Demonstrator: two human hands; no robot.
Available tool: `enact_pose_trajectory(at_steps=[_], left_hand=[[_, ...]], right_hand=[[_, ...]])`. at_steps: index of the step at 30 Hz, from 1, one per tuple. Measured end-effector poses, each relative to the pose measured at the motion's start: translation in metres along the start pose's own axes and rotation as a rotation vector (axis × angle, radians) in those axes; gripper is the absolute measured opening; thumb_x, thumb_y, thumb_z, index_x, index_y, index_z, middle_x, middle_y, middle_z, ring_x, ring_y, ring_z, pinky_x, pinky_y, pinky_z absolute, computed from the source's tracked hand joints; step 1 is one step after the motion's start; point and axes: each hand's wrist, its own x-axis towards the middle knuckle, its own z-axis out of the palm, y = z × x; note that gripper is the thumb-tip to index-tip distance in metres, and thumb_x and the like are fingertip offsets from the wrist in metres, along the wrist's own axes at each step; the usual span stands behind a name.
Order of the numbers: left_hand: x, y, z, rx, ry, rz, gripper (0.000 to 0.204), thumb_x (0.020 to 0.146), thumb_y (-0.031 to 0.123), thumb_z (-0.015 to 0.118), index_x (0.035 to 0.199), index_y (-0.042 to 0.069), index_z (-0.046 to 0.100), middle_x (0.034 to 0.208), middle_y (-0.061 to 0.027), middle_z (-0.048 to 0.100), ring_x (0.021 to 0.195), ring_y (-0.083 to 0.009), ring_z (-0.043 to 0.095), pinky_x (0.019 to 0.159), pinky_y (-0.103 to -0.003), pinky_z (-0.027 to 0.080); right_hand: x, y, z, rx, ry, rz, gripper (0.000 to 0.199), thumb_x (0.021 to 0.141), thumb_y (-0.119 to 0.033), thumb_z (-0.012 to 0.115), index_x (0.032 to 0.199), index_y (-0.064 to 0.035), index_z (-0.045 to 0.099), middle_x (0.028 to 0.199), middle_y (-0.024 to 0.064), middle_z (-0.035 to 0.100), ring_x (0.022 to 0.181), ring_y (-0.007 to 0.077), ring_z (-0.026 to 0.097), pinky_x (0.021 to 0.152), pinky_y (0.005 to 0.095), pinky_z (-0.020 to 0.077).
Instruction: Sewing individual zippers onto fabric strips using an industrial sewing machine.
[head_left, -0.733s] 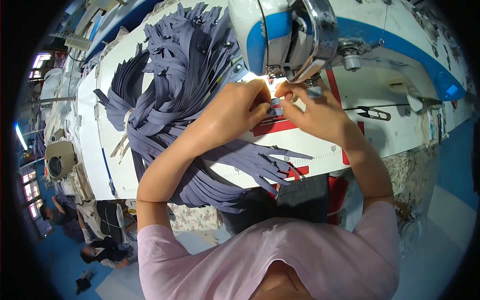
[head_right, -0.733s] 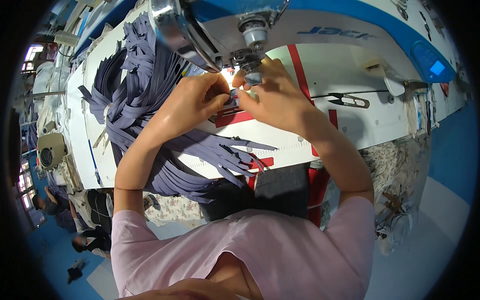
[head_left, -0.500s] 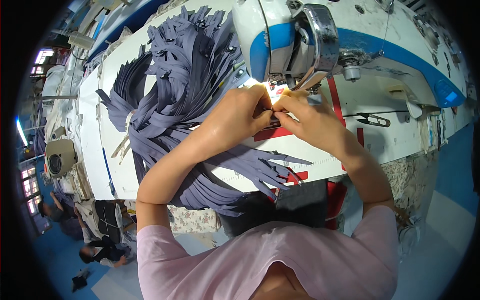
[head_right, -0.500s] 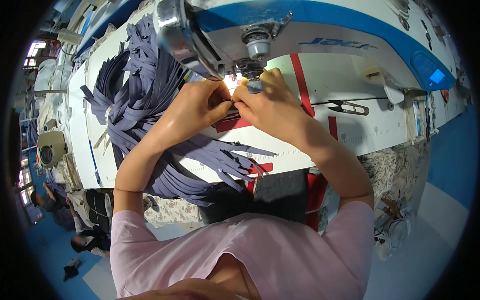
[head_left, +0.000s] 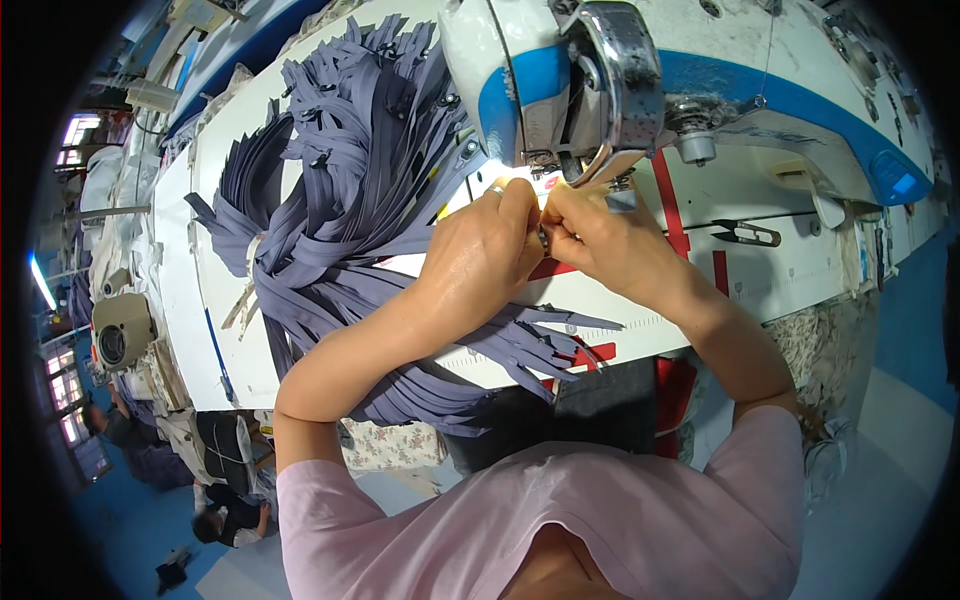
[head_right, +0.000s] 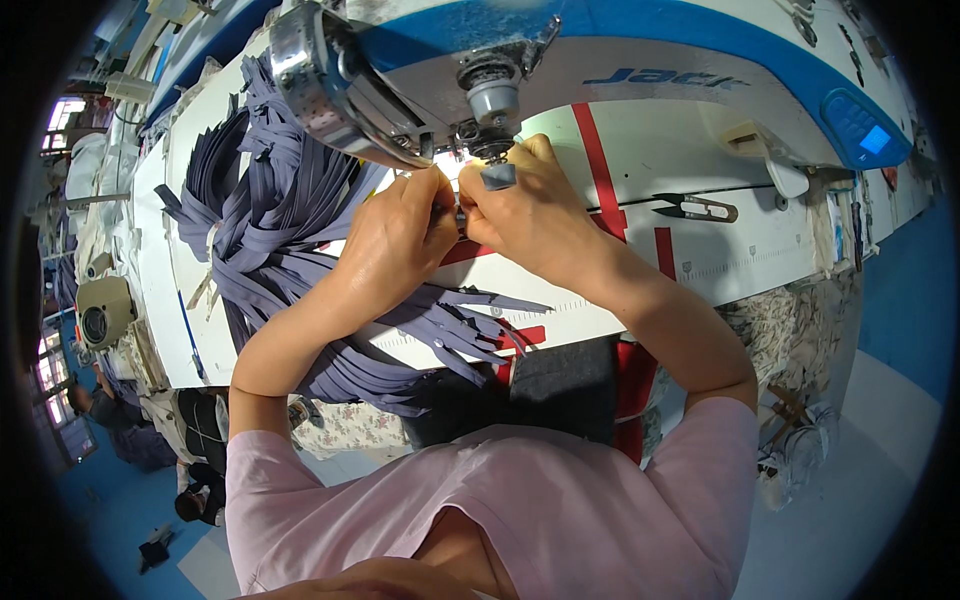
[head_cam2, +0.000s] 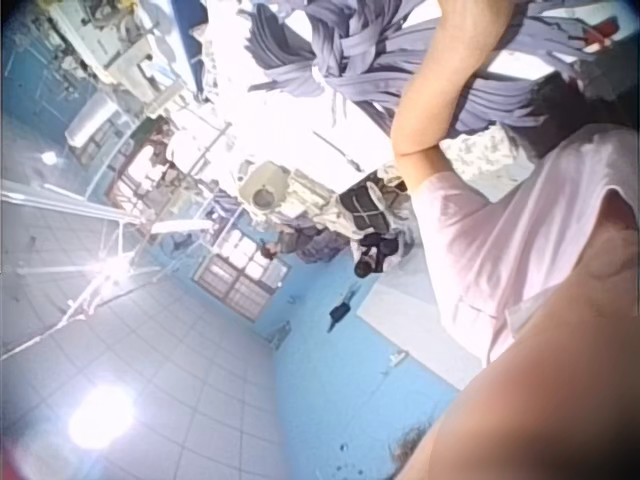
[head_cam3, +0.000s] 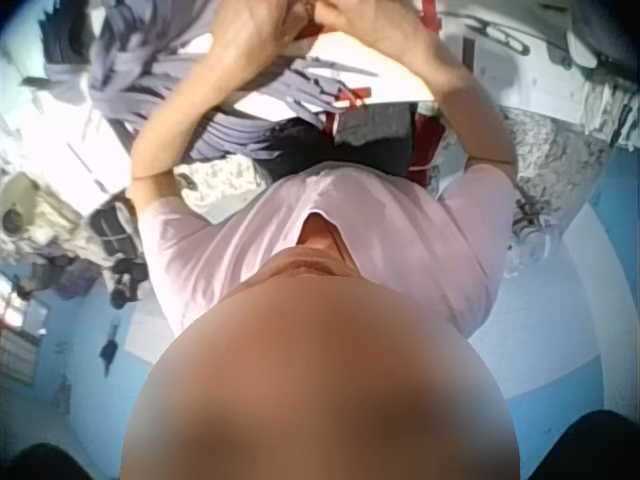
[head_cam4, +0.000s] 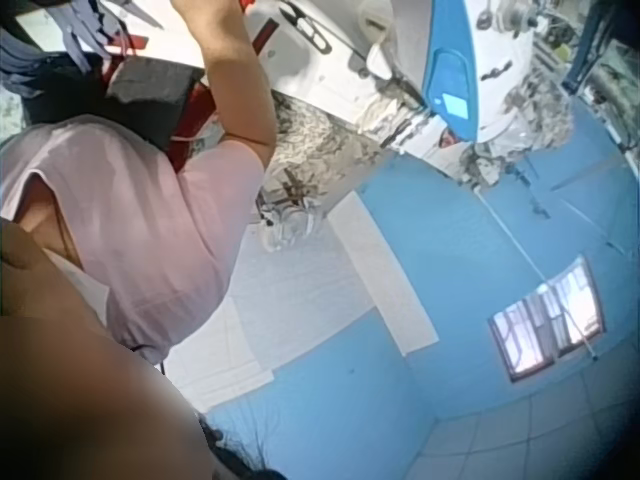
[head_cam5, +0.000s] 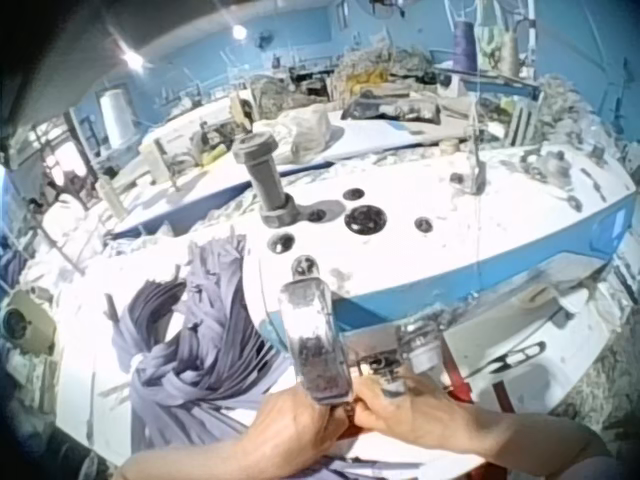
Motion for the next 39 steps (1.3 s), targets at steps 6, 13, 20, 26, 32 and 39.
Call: enact_pose_trajectory(at_steps=[6,13,20,26,32,39], left_hand=[[0.0,-0.001,-0.004,0.153,0.112,0.004,0.02,0.079,0.01,0.065,0.09,0.004,0.05,0.075,-0.0163,0.06,0.067,-0.0375,0.062,0.058,-0.046,0.047],[0.003,-0.003,-0.011,0.198,0.067,-0.016,0.011,0.079,0.011,0.066,0.082,0.005,0.058,0.077,-0.0137,0.059,0.07,-0.0336,0.064,0.059,-0.043,0.049],[0.002,-0.009,-0.019,0.103,0.004,0.019,0.01,0.082,0.014,0.071,0.084,0.006,0.065,0.086,-0.0118,0.061,0.075,-0.0327,0.065,0.063,-0.042,0.051],[0.0,-0.004,-0.022,0.163,-0.015,0.011,0.009,0.081,0.012,0.073,0.086,0.007,0.068,0.087,-0.0101,0.061,0.076,-0.0314,0.065,0.064,-0.042,0.051],[0.001,-0.03,-0.007,0.131,0.181,0.175,0.012,0.08,0.008,0.074,0.088,0.006,0.066,0.086,-0.0082,0.059,0.082,-0.0296,0.063,0.068,-0.042,0.051],[0.013,-0.043,-0.01,-0.006,0.132,0.235,0.016,0.078,0.005,0.075,0.09,0.004,0.065,0.096,-0.0124,0.056,0.093,-0.0316,0.058,0.077,-0.041,0.048]], right_hand=[[-0.002,-0.002,0.002,0.077,-0.06,0.086,0.014,0.089,-0.01,0.065,0.096,-0.0056,0.054,0.079,0.0117,0.064,0.068,0.0299,0.067,0.058,0.0393,0.0512],[-0.003,0.001,0.001,0.089,-0.085,0.106,0.013,0.089,-0.009,0.064,0.096,-0.0055,0.054,0.082,0.0115,0.066,0.07,0.0283,0.068,0.06,0.0375,0.0519],[0.001,0.005,0.001,0.057,0.048,-0.046,0.014,0.078,-0.006,0.07,0.08,-0.0052,0.057,0.071,0.0088,0.059,0.073,0.0272,0.056,0.079,0.0406,0.0419],[0.0,0.008,0.001,0.061,0.026,-0.041,0.013,0.078,-0.006,0.07,0.08,-0.004,0.058,0.071,0.009,0.058,0.074,0.0274,0.056,0.079,0.0405,0.042],[0.0,0.004,-0.003,-0.073,0.01,-0.022,0.013,0.086,-0.008,0.07,0.096,-0.0092,0.061,0.075,0.0051,0.063,0.069,0.0211,0.065,0.066,0.0318,0.0503],[-0.003,0.019,0.004,-0.3,0.2,-0.203,0.008,0.083,-0.012,0.072,0.085,-0.0056,0.067,0.079,0.0076,0.062,0.079,0.0259,0.056,0.078,0.0405,0.041]])
